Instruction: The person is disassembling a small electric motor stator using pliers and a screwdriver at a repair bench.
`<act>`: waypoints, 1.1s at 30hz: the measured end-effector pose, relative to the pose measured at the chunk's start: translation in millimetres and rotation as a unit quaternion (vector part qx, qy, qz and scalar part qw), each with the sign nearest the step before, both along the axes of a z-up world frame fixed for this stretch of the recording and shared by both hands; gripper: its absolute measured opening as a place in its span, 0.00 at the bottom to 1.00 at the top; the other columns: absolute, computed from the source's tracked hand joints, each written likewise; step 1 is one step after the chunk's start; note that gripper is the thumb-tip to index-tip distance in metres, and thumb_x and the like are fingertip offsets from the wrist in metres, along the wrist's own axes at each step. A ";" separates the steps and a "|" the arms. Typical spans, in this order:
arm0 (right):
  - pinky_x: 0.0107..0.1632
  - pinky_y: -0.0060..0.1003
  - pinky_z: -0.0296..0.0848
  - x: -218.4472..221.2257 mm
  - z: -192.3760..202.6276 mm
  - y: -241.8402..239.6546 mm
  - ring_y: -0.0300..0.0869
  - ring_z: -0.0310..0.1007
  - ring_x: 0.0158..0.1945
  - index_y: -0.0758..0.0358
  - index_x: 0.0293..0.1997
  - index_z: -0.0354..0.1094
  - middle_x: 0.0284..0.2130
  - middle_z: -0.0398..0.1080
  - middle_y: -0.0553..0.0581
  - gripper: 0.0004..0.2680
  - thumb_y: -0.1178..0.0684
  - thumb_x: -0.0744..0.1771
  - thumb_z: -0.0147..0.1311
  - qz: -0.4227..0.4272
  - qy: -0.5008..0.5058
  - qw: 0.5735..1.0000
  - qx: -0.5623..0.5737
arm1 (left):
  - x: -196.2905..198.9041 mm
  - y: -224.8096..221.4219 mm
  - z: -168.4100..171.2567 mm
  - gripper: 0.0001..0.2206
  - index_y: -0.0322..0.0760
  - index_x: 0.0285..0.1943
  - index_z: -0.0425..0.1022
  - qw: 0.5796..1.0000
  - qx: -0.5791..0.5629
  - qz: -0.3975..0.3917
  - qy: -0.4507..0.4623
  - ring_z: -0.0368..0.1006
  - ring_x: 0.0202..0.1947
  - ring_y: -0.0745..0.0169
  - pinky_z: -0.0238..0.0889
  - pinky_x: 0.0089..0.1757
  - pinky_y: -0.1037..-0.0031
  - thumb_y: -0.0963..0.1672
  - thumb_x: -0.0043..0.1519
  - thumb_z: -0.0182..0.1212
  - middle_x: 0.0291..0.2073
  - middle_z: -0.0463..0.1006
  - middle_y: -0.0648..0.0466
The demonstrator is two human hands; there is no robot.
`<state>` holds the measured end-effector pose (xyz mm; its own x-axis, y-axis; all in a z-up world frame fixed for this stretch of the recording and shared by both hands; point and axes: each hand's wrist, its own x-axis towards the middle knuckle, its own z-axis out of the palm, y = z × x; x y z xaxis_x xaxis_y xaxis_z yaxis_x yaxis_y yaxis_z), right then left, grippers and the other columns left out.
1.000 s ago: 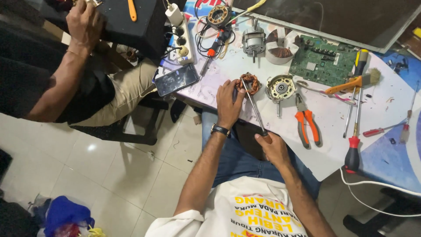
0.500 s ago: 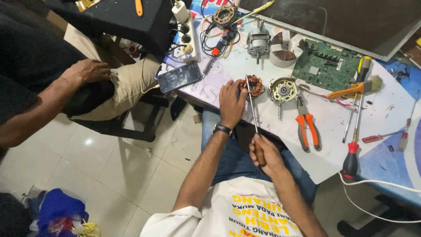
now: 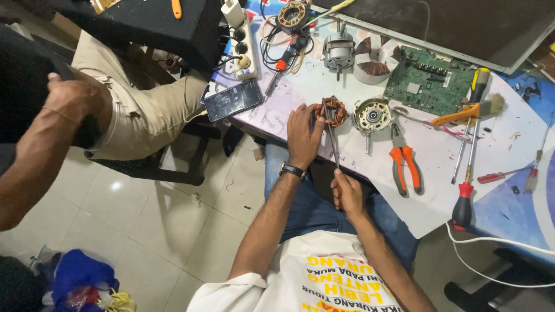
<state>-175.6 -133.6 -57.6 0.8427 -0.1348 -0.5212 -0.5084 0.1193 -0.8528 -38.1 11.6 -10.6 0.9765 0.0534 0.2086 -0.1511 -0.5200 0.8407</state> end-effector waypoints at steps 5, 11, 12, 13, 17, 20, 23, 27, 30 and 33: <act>0.11 0.34 0.61 1.9 24.9 3.2 0.39 0.58 0.09 0.65 0.29 0.65 0.13 0.54 0.52 0.19 0.37 0.70 0.49 0.006 0.032 0.993 0.110 | 2.8 -3.4 -5.4 0.22 0.40 0.67 0.70 1.000 -0.014 0.007 0.009 0.60 0.72 0.47 0.30 0.72 0.55 0.53 0.71 0.45 0.57 0.75 0.43; 0.10 0.36 0.63 0.5 33.0 -2.2 0.40 0.59 0.10 0.64 0.36 0.64 0.14 0.54 0.52 0.17 0.37 0.71 0.47 0.031 0.053 0.958 0.280 | -2.4 -2.3 14.3 0.25 0.38 0.69 0.69 1.000 -0.003 -0.011 0.019 0.58 0.73 0.44 0.30 0.72 0.53 0.55 0.72 0.42 0.58 0.75 0.40; 0.10 0.36 0.63 -1.1 30.4 -4.4 0.40 0.59 0.10 0.64 0.36 0.64 0.14 0.54 0.52 0.17 0.37 0.71 0.47 0.031 0.052 0.958 0.280 | -1.4 -0.5 12.7 0.25 0.38 0.69 0.69 1.000 -0.003 -0.012 0.018 0.58 0.73 0.44 0.30 0.72 0.53 0.55 0.72 0.42 0.58 0.75 0.40; 0.10 0.37 0.63 -2.5 27.7 -6.8 0.42 0.62 0.11 0.64 0.39 0.64 0.17 0.57 0.54 0.16 0.38 0.71 0.49 0.027 0.050 0.958 0.283 | -0.3 1.1 11.1 0.25 0.38 0.69 0.69 1.000 -0.005 -0.019 0.025 0.58 0.73 0.45 0.30 0.72 0.54 0.55 0.72 0.44 0.59 0.74 0.40; 0.12 0.38 0.67 -9.8 30.7 -21.4 0.47 0.70 0.19 0.66 0.47 0.66 0.26 0.65 0.61 0.12 0.45 0.70 0.50 0.015 0.038 0.962 0.271 | -0.1 9.1 12.1 0.26 0.37 0.68 0.69 0.998 0.000 -0.050 0.030 0.58 0.73 0.44 0.31 0.72 0.55 0.56 0.70 0.51 0.60 0.74 0.40; 0.13 0.40 0.70 -15.4 33.8 -30.4 0.49 0.74 0.23 0.68 0.50 0.67 0.29 0.68 0.62 0.11 0.49 0.69 0.53 0.002 0.023 0.968 0.249 | 4.3 20.6 -0.9 0.29 0.35 0.70 0.67 0.997 -0.019 -0.072 0.024 0.59 0.71 0.39 0.38 0.71 0.53 0.56 0.67 0.57 0.60 0.73 0.38; 0.12 0.35 0.68 -14.2 45.0 -35.3 0.45 0.70 0.18 0.67 0.49 0.67 0.27 0.67 0.61 0.10 0.49 0.69 0.52 0.020 0.015 0.981 0.194 | 11.0 25.3 23.0 0.28 0.38 0.73 0.63 0.996 0.031 -0.076 -0.043 0.59 0.71 0.38 0.45 0.69 0.50 0.51 0.66 0.63 0.62 0.70 0.39; 0.10 0.34 0.66 -15.4 49.7 -38.5 0.43 0.69 0.16 0.67 0.49 0.68 0.25 0.68 0.61 0.11 0.49 0.69 0.53 0.022 -0.007 0.989 0.148 | 49.7 14.0 46.2 0.28 0.40 0.70 0.68 0.974 0.146 -0.157 -0.070 0.57 0.72 0.41 0.43 0.70 0.53 0.56 0.66 0.59 0.62 0.71 0.41; 0.10 0.33 0.64 -11.4 54.3 -40.8 0.42 0.67 0.15 0.67 0.49 0.69 0.23 0.68 0.61 0.11 0.48 0.70 0.53 0.047 -0.007 0.995 0.086 | 82.7 1.3 35.0 0.32 0.44 0.67 0.70 0.922 0.271 -0.271 -0.063 0.65 0.67 0.43 0.50 0.68 0.52 0.58 0.57 0.70 0.57 0.76 0.46; 0.08 0.33 0.63 -5.1 66.0 -46.8 0.42 0.66 0.14 0.67 0.47 0.71 0.21 0.69 0.63 0.10 0.48 0.70 0.53 0.074 -0.040 0.996 0.008 | 100.4 -8.8 39.4 0.33 0.51 0.61 0.74 0.858 0.398 -0.323 0.018 0.79 0.48 0.52 0.71 0.47 0.62 0.61 0.49 0.74 0.44 0.82 0.54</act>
